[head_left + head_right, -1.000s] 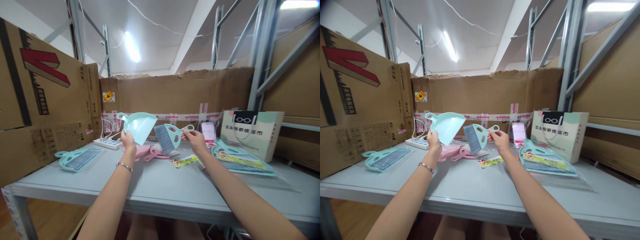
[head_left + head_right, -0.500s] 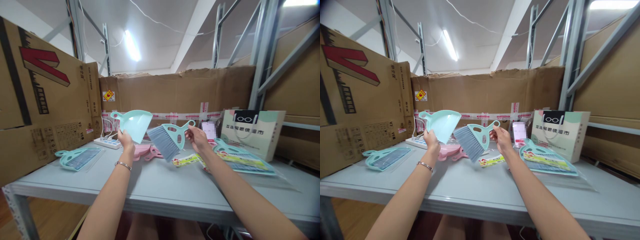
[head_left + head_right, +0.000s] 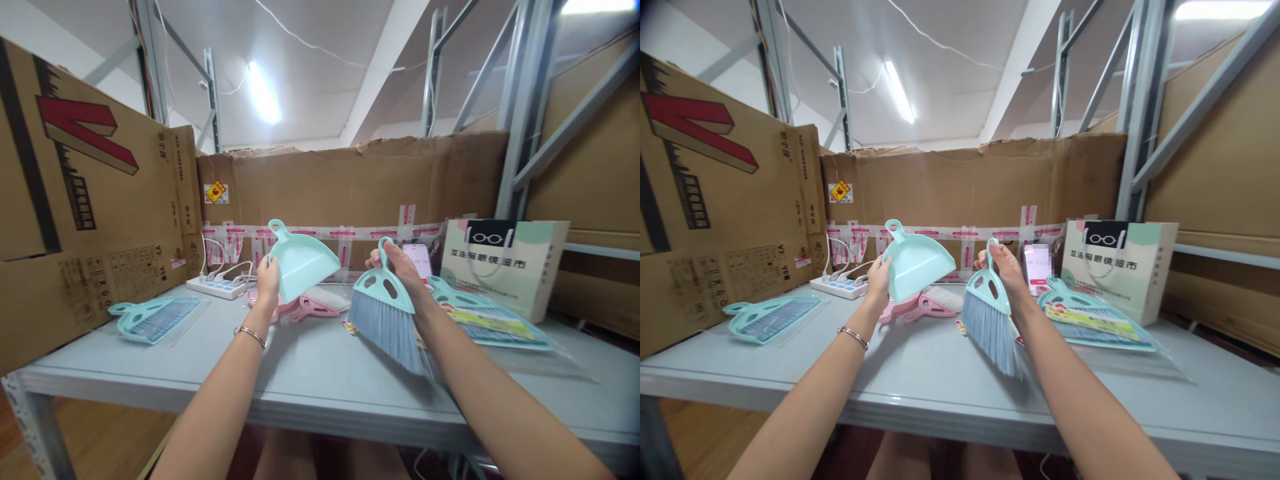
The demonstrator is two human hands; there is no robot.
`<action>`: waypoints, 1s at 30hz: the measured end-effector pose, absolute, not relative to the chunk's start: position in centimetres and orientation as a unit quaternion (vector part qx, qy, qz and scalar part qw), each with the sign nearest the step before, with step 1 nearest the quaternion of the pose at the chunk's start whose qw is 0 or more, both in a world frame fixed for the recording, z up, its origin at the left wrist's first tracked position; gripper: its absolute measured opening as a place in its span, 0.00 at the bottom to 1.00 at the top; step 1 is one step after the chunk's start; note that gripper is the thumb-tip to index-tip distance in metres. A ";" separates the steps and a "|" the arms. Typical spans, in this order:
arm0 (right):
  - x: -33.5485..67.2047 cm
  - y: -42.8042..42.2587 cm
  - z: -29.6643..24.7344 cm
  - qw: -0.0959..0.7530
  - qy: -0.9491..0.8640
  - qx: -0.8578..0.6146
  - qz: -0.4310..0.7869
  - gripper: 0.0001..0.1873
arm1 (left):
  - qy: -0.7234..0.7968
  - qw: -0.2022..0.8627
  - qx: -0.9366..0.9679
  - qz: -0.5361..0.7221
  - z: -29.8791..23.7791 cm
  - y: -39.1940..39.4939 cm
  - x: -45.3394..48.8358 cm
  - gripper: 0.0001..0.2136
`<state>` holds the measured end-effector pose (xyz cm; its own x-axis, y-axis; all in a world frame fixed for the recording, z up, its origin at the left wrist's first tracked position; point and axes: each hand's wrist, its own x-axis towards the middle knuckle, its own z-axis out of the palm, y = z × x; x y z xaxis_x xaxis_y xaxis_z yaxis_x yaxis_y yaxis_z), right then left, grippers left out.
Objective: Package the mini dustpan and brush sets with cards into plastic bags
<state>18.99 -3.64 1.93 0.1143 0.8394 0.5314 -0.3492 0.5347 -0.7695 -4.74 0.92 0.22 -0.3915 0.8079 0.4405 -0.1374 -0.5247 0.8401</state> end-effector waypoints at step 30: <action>15.8 -2.9 0.6 0.700 -0.549 -0.453 0.056 0.25 | 0.298 0.412 0.739 0.442 -1.3 -2.8 0.0 0.20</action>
